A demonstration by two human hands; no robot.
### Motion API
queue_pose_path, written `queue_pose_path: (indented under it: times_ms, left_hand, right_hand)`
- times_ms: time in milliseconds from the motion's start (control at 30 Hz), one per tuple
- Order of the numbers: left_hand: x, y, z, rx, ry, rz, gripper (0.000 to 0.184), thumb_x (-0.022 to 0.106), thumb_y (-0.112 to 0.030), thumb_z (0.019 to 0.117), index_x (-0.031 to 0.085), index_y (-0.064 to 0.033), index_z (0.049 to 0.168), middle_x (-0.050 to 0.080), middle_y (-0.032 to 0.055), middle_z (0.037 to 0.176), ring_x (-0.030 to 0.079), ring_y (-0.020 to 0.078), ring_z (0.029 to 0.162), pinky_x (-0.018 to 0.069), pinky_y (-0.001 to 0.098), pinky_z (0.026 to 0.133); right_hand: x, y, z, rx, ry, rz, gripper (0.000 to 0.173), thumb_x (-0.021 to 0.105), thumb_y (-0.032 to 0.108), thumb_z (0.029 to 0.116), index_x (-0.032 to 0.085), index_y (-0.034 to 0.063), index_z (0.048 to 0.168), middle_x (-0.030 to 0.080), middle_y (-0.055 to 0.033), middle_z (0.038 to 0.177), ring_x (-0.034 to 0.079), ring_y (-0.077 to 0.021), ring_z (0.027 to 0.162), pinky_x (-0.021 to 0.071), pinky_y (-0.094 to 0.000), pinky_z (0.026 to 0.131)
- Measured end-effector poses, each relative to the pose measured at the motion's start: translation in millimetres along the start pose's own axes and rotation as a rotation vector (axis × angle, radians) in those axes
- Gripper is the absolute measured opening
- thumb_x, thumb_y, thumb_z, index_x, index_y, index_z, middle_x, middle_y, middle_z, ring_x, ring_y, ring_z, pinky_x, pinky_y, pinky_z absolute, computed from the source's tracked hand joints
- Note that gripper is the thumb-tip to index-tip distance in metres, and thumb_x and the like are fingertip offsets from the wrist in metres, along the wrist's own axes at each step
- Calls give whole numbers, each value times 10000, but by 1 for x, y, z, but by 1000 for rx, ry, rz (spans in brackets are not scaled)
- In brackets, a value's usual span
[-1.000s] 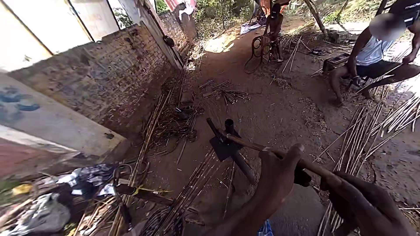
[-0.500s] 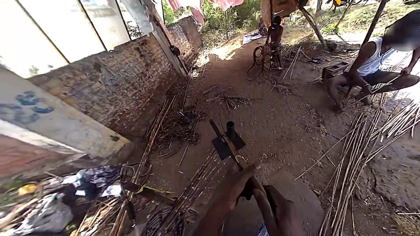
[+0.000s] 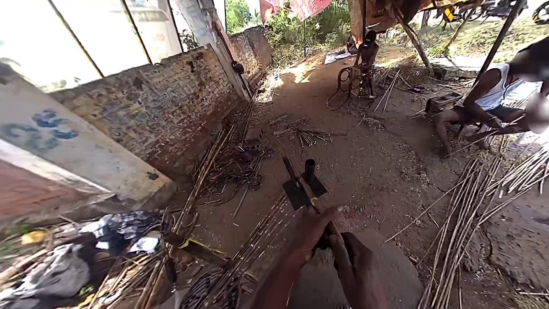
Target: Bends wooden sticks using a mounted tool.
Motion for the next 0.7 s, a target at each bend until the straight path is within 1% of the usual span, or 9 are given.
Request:
queue_pose_path:
  times_ms: [100,200,300,367,433,500,567,633,700]
  left_hand:
    - [0,-3,-5,13,-33,-1,368,747,-436,917,618,-125,1067,569,32,689,539,103,516,482,256,475]
    - [22,-16,1,41,-9,63,401,708,-517,931,616,-129,897,524,10,602,457,76,443,391,225,417]
    - [62,-38,45,46,-45,65,424,670,-403,992,597,-79,729,509,11,550,430,84,415,376,237,406]
    - [84,-48,70,47,-137,31,397,666,-390,993,590,-43,815,524,19,565,466,101,418,404,264,406]
    - [83,-47,63,74,-121,38,468,622,-496,973,537,-39,1024,521,46,647,485,134,459,430,302,429]
    - [61,-36,39,103,-13,58,517,653,-607,928,609,-93,933,510,17,635,452,111,462,406,277,436]
    - [21,-21,28,66,55,76,498,663,-607,927,638,-116,848,519,-2,603,461,86,448,412,241,427]
    - [-12,2,20,28,10,0,425,659,-493,974,651,-76,889,580,40,642,533,115,490,473,264,462]
    - [-27,18,5,42,1,-141,320,624,-348,1018,664,-31,1023,646,103,722,614,165,568,543,314,531]
  right_hand:
    - [6,5,6,20,-37,1,474,469,588,1030,681,177,927,536,42,599,507,-120,470,452,-333,435]
    - [-31,10,30,53,19,8,513,453,655,1008,689,204,945,511,11,574,469,-150,429,415,-342,395]
    - [-77,7,77,117,77,154,415,512,491,1043,734,144,994,468,-16,558,370,-122,401,333,-285,375]
    - [-97,3,113,158,99,238,381,487,398,1072,735,111,1035,421,23,542,298,-60,384,289,-230,353]
    - [-102,5,123,147,146,212,411,491,456,1061,734,126,1043,414,6,548,298,-82,381,298,-249,349]
    - [-90,10,95,41,176,21,466,510,568,1028,712,149,985,506,-49,572,438,-164,403,412,-344,379]
    - [-59,10,67,-110,140,-259,484,490,637,999,680,200,911,540,5,589,530,-155,469,477,-383,446]
    - [-34,18,41,-347,109,-575,496,462,636,1001,636,202,833,504,31,545,545,-131,470,467,-367,438]
    - [-27,36,26,-730,71,-849,553,441,638,1019,633,174,790,499,26,513,569,-144,445,463,-361,395]
Point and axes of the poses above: each hand's wrist, its own z-axis towards the middle knuckle, its own x-axis out of the palm, y = z × x, the point moved 4 cm from there along z, towards the middle knuckle
